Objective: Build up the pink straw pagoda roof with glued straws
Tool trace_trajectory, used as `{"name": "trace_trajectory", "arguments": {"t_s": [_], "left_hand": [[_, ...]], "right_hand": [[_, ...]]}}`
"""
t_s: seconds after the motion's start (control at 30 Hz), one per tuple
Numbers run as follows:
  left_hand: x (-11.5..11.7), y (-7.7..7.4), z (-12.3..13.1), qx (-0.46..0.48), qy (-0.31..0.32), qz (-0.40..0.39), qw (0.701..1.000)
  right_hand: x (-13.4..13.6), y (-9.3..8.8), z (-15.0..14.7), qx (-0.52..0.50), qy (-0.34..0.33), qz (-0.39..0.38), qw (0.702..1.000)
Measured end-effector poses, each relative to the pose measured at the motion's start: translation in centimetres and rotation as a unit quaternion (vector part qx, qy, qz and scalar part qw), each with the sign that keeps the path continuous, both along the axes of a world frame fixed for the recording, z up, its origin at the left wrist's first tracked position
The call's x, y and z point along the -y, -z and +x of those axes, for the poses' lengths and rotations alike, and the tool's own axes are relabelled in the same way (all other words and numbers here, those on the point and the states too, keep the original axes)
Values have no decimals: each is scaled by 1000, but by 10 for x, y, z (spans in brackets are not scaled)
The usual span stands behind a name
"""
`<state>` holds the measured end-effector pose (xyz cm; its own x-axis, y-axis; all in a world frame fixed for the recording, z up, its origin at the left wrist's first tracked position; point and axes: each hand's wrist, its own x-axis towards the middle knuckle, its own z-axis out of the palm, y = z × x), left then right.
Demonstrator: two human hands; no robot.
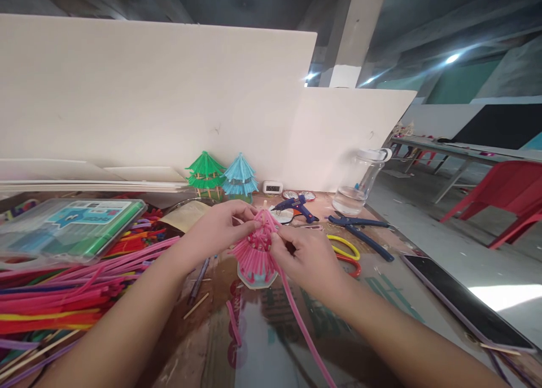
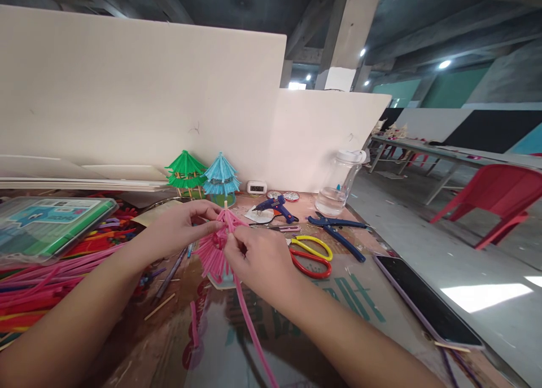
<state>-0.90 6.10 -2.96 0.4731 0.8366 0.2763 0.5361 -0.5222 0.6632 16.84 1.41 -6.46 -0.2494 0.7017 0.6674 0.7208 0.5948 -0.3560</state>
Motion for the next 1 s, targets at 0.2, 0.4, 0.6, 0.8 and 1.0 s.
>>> {"name": "trace_trajectory", "arguments": {"t_s": [0.2,0.4,0.6,0.8,1.0], "left_hand": [[1,-1,0,1,5,-3,1000],[1,-2,0,-11,8,5,1000],[0,0,-1,-9,14,5,1000],[-2,0,-1,-1,26,0,1000],[-1,-1,1,14,17,-18,1000]], "right_hand": [[-1,-1,-1,-9,1,-18,1000],[-2,0,-2,5,-15,-31,999],[-2,-2,-1,6,-8,-43,999],[-3,-1,-1,6,-4,-54,999],[0,-12,8,54,12,-94,994]]}}
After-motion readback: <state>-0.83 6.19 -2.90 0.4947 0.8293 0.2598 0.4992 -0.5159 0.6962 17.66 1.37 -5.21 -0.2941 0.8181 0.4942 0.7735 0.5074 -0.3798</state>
